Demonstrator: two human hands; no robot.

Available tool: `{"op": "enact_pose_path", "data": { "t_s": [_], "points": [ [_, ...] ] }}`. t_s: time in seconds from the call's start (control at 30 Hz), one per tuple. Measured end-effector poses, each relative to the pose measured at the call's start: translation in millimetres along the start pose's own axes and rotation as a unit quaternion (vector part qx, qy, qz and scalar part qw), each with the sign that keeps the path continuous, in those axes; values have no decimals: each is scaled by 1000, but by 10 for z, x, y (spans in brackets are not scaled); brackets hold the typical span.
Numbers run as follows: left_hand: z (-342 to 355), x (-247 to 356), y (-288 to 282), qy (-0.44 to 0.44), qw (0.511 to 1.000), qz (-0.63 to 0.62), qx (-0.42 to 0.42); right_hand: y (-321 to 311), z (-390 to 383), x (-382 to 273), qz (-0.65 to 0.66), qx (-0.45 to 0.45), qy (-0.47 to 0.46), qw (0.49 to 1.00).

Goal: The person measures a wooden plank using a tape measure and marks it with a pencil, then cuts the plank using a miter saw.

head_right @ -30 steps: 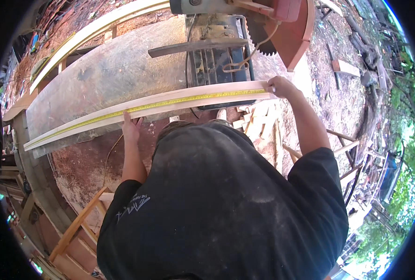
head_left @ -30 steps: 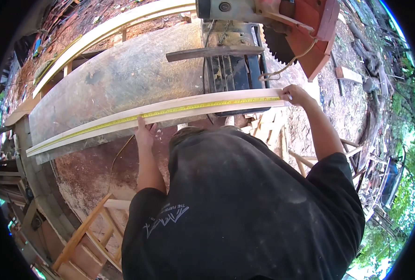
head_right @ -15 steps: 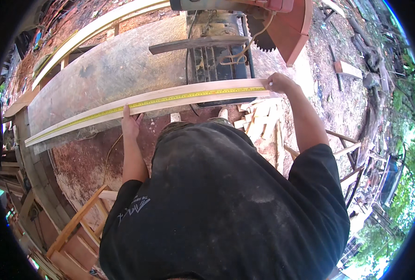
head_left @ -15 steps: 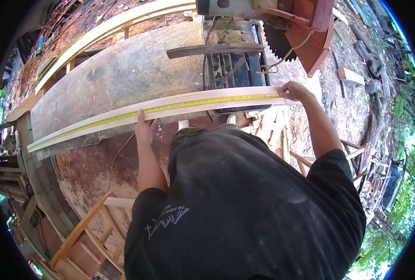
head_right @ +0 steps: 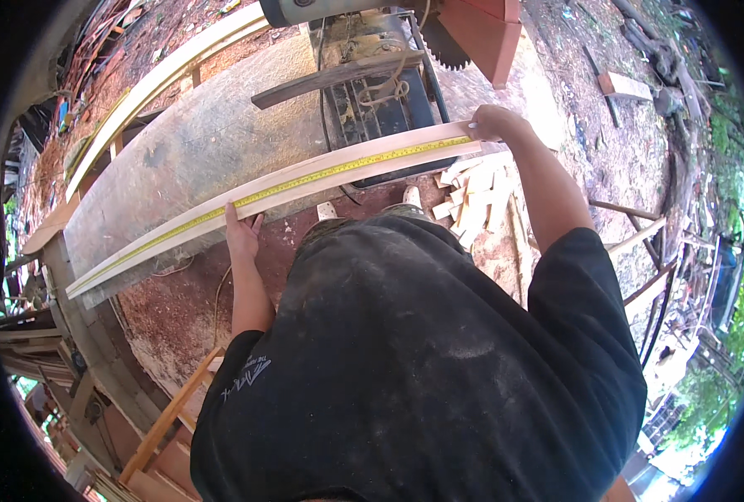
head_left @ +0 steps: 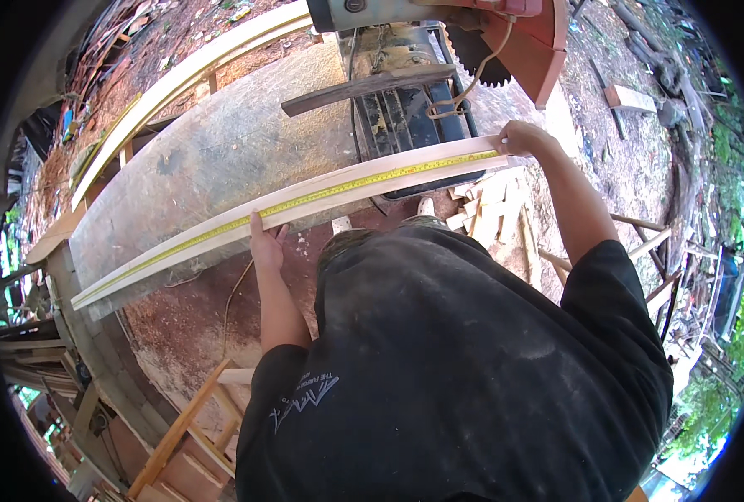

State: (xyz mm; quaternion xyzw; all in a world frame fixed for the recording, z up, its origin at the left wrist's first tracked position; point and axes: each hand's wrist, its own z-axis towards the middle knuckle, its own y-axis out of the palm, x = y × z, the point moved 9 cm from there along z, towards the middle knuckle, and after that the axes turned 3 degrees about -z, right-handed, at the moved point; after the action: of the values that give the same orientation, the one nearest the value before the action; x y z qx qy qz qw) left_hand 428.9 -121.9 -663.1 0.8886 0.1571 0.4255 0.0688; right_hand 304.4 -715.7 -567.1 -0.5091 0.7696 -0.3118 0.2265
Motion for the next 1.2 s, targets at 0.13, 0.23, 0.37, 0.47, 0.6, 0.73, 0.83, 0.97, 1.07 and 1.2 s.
{"op": "enact_pose_path", "data": {
  "t_s": [0.13,0.23,0.37,0.47,0.6,0.73,0.83,0.97,1.07,1.2],
  "points": [
    [-18,21,59,-2,1000,1,-12,8,35,6,1,5,1,1000],
    [0,22,45,-5,1000,6,-21,28,56,-17,-9,-4,10,1000],
    [26,31,45,-14,1000,10,-19,75,103,29,-30,11,7,999],
    [47,12,22,-27,999,11,-17,75,124,4,-41,17,-10,999],
    [62,4,15,-47,998,13,-31,11,50,-74,-46,-7,-1,999],
    [34,6,40,-29,999,35,-27,4,43,-80,-55,-10,-1,998],
    [46,-9,62,-48,998,23,-35,112,163,50,-53,-16,16,998],
    [58,-4,75,-50,996,54,-43,151,224,105,-56,-3,17,998],
    [27,-4,82,-50,997,51,-39,70,135,16,-33,-9,31,999],
    [-7,27,134,-46,997,51,-28,81,131,36,-34,-15,48,998]
  ]
}}
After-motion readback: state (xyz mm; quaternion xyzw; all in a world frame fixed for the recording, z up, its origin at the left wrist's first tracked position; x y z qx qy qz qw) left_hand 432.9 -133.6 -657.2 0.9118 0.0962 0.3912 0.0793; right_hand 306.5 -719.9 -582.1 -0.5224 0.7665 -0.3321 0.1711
